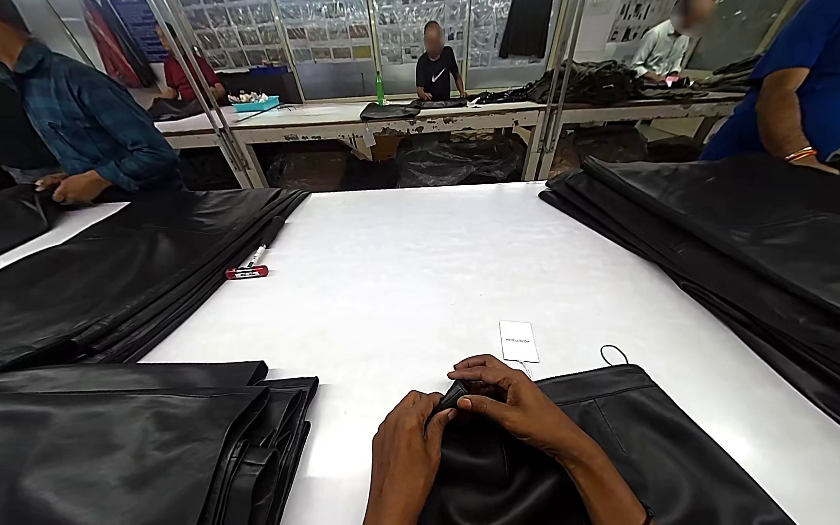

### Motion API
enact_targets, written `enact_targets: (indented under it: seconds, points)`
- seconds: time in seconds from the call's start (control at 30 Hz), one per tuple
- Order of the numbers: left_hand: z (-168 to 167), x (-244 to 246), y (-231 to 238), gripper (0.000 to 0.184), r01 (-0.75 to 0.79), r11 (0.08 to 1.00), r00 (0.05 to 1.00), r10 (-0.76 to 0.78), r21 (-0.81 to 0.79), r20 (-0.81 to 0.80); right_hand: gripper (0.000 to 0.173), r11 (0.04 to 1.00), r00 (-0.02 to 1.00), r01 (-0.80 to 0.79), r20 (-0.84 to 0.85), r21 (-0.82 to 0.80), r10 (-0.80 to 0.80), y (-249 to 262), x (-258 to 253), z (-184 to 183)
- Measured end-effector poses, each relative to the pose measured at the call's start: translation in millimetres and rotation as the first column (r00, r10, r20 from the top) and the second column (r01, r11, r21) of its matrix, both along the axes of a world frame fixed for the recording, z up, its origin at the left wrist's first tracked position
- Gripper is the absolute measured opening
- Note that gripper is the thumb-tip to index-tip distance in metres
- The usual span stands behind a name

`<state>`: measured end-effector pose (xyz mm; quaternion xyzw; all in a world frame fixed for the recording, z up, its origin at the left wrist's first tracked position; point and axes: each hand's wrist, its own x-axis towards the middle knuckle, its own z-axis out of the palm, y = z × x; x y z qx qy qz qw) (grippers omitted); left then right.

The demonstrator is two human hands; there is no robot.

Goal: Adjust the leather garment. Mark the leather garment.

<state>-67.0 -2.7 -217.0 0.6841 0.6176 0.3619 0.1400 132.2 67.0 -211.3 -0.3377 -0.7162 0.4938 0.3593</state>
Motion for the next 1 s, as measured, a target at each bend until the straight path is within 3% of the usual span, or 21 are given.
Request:
enact_targets:
  seconds: [0.2, 0.73, 0.87, 1.0]
  points:
    - [-1.7, -3.0, -0.6, 0.028, 0.029, 0.998, 0.998, -0.026, -0.050, 0.054, 0.018, 1.000, 0.995, 0.024, -0.096, 0.004, -0.023, -0.6, -1.0, -2.0]
    - [-2.1, -1.9, 0.9, 0.029, 0.052, 0.978, 0.981, -0.012, -0.204, 0.191, 0.014, 0.981, 0.989, 0.150, -0.009, 0.123, -0.150, -1.7, -7.8, -5.7]
    - [6.3, -0.2, -0.7, 0.030, -0.087, 0.958, 0.985, 0.124, -0.274, 0.119, 0.017, 0.959, 0.971, 0.206, 0.077, 0.193, -0.224, -0.3, -16.3, -14.2]
    - [22.9, 6.6, -1.8, 0.036, -0.309, 0.865, 0.947, 0.317, -0.396, -0.047, 0.024, 0.966, 0.927, 0.210, 0.283, 0.148, -0.245, 8.5, -32.6, -12.1]
